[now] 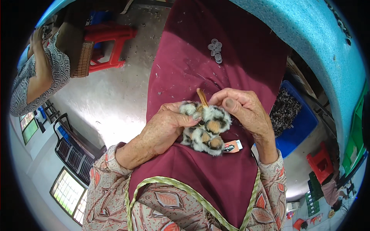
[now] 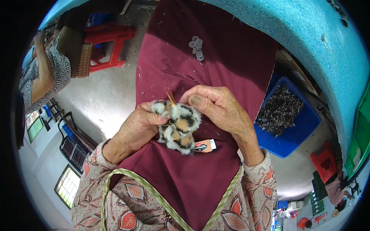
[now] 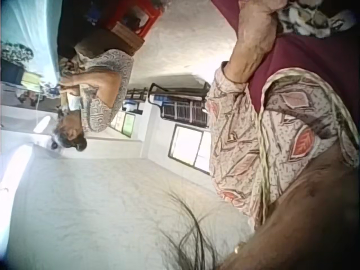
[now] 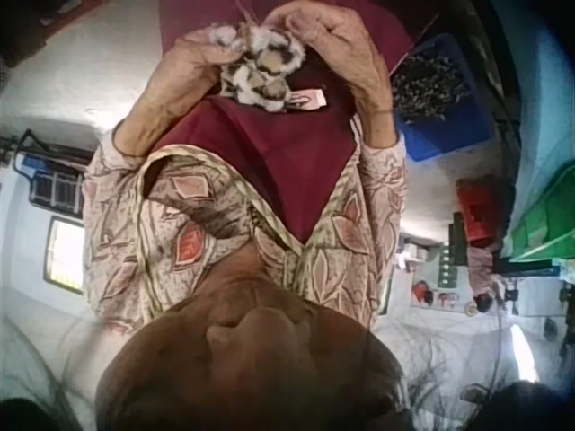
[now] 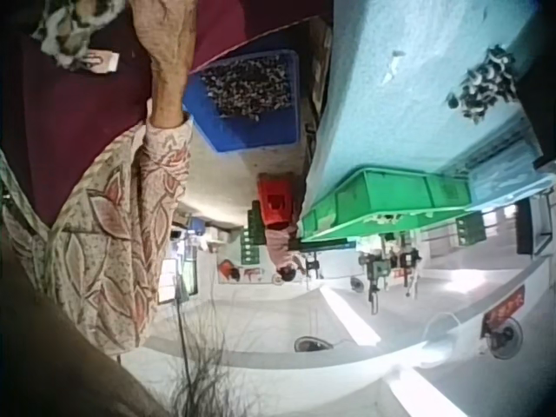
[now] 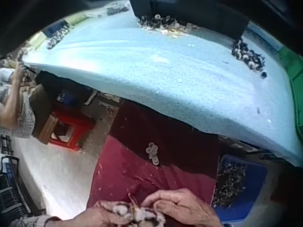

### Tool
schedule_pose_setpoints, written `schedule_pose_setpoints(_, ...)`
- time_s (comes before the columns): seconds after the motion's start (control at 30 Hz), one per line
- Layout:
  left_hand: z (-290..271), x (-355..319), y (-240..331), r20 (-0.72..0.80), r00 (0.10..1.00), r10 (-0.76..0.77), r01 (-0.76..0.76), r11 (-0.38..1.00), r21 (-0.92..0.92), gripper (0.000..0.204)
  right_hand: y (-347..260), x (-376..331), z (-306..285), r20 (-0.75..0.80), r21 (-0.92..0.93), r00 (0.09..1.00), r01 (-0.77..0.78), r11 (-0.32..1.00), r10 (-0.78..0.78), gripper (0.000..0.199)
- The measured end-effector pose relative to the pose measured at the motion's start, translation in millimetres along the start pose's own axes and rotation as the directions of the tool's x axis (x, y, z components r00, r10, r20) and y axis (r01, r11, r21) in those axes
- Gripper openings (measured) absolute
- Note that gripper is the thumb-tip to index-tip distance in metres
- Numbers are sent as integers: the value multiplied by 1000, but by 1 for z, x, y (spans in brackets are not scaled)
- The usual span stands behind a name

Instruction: The person assembles small plush toys by inserting plastic eyes and attaching tags. They pick up each toy, insert the eyes, and place the finished items into a green tray on the table.

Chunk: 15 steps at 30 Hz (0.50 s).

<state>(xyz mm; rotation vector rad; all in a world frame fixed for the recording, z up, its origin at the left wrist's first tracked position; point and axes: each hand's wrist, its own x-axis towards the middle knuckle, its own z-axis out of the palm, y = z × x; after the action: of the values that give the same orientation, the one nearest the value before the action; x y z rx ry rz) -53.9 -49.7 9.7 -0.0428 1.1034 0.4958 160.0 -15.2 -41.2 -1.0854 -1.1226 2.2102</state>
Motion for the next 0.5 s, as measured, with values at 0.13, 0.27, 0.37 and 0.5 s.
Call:
schedule_pose_setpoints(0.13, -5, 6, 0, 43, 998, -41, 43, 998, -53, 25, -13, -4, 5, 33, -151, 999, -18, 988, 23, 23)
schedule_pose_setpoints(0.27, -7, 7, 2, 120, 992, -40, 54, 992, -118, 28, -6, -2, 11, -1, -75, 1000, -28, 997, 28, 17)
schedule_pose_setpoints(0.37, -11, 8, 5, 162, 981, -104, 130, 979, -155, 29, -2, 0, 11, -12, -12, 1000, 8, 1000, -8, 15)
schedule_pose_setpoints(0.5, -11, 7, 9, 195, 972, -129, 153, 982, -112, 28, 0, 5, 12, -8, -1, 999, 44, 999, -44, 15)
